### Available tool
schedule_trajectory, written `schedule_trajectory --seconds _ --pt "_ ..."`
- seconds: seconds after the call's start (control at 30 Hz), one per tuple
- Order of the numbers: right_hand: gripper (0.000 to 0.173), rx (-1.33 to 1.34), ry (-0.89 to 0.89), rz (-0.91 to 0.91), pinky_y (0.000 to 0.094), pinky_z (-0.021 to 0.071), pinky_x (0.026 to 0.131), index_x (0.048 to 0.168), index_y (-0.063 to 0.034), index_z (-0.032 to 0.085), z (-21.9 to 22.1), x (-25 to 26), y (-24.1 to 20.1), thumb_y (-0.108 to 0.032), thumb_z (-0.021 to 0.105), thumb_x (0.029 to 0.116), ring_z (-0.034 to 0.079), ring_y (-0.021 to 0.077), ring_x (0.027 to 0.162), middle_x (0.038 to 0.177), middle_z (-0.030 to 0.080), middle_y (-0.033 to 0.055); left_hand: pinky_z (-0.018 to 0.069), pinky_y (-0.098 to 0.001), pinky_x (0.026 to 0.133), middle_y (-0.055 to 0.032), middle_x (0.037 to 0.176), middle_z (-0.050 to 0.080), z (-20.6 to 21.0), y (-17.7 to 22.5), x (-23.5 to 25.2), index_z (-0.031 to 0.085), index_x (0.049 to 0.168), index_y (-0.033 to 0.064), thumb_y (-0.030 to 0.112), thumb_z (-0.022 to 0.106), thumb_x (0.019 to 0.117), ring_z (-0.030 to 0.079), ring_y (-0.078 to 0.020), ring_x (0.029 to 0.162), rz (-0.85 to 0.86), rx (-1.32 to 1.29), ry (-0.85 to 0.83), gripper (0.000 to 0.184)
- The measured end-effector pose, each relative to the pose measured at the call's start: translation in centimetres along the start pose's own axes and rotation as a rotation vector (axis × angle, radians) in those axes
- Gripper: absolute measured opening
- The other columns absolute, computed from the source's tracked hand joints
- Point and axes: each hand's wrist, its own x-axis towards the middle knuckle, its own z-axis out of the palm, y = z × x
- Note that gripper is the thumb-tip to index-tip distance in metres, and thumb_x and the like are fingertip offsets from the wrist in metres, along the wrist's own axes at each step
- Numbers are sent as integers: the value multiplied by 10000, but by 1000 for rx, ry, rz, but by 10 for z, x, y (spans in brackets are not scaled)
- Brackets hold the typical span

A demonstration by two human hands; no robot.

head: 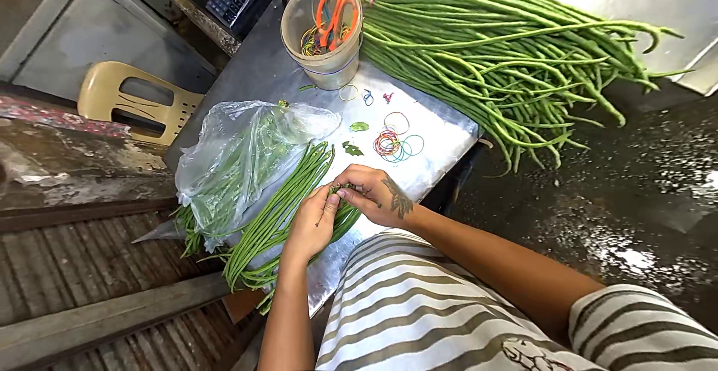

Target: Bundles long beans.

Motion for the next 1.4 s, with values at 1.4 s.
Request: schedule_trajectory --seconds 1.4 --pt "162 42 137 -12 235 606 733 1066 -57 777 2 -10 0 -48 662 952 669 71 796 918 686 24 613 -306 738 -12 836 686 10 -19 2 630 1113 12 225 323 1121 692 -121 753 33 -319 -115 373"
